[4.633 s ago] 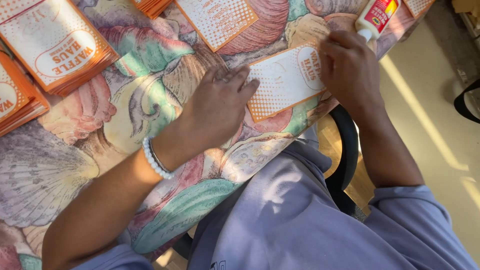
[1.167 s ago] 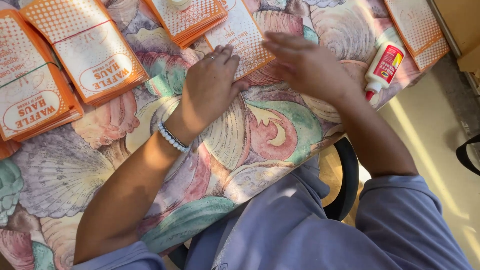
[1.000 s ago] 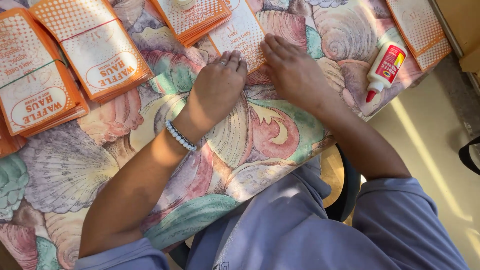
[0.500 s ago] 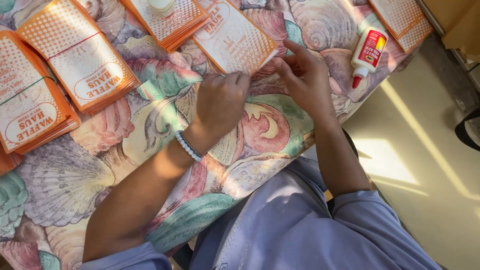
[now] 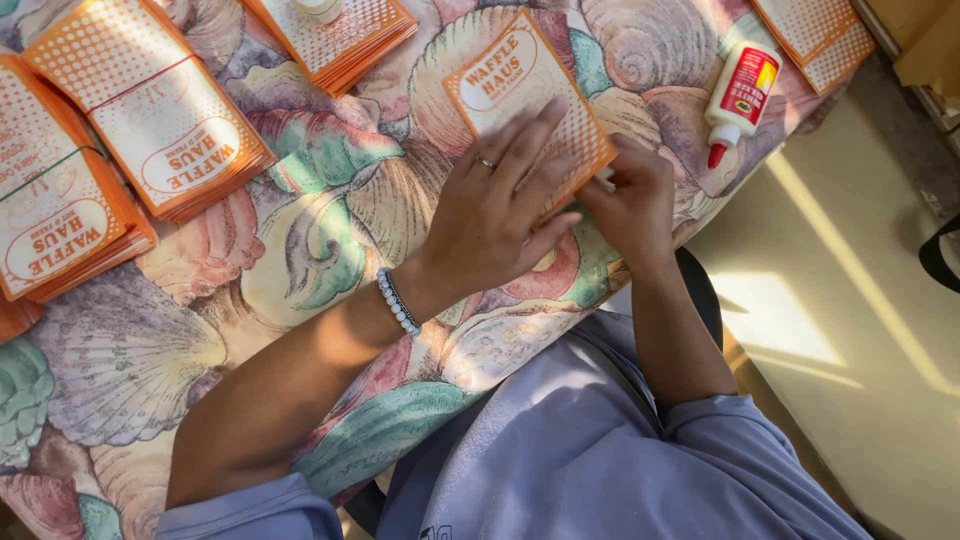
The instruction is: Applying glue to paper bags and folding them for assembly at a workstation
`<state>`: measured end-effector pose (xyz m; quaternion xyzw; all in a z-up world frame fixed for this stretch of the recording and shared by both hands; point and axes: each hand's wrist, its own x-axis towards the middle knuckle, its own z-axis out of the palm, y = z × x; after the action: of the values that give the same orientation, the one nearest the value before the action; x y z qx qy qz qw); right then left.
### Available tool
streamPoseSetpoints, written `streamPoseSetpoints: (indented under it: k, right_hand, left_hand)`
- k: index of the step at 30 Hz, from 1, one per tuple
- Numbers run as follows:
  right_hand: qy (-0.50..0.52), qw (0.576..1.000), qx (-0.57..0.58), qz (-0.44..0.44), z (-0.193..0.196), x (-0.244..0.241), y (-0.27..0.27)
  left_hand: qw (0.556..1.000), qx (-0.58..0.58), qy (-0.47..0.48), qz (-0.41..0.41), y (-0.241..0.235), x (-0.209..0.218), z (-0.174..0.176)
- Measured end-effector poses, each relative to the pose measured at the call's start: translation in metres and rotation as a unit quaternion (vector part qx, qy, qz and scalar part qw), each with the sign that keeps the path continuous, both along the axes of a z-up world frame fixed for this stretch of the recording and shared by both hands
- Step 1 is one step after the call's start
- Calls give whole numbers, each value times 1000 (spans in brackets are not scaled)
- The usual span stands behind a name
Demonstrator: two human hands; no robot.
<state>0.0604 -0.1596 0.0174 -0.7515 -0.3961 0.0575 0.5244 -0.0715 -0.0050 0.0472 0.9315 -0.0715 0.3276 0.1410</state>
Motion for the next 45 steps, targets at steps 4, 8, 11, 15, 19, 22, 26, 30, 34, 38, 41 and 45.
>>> streamPoseSetpoints:
  k: [4, 8, 11, 15, 19, 22, 26, 30, 34, 38, 41, 45]
  right_hand:
    - [-210, 976, -17, 60, 20, -17, -5]
    - [-188, 980, 21, 66, 13, -9, -6]
    - [-134, 991, -21, -4, 10, -1, -5]
    - [-22, 997, -29, -68, -7, 20, -6]
    - [17, 994, -75, -80, -5, 38, -20]
    - [-135, 987, -11, -84, -1, 63, -37]
    - [-266, 925, -128, -241, -6, 133, -84]
    - [4, 912, -317, -259, 9, 166, -80]
    - [54, 949, -261, -170, 31, 154, -78]
    - [215, 963, -28, -161, 30, 143, -93]
    - [260, 928, 226, -143, 16, 129, -120]
    - [-525, 804, -136, -242, -36, 76, -166]
  left_hand:
    - [992, 92, 44, -78, 9, 0, 33]
    - [981, 131, 34, -141, 23, -15, 36]
    - [975, 173, 63, -120, 37, -17, 9]
    - [972, 169, 97, -131, 49, -15, -19]
    - [962, 128, 177, -166, 51, -15, -18]
    - [933, 14, 280, -226, 50, -15, -10]
    - [946, -13, 263, -188, 46, -15, 0]
    - [967, 29, 211, -143, 54, 0, -26]
    - [957, 75, 228, -162, 60, 6, -41]
    - [960, 82, 226, -144, 58, 3, -41]
    - [956, 81, 248, -137, 58, 2, -39]
    - [938, 11, 271, -216, 67, 7, -47]
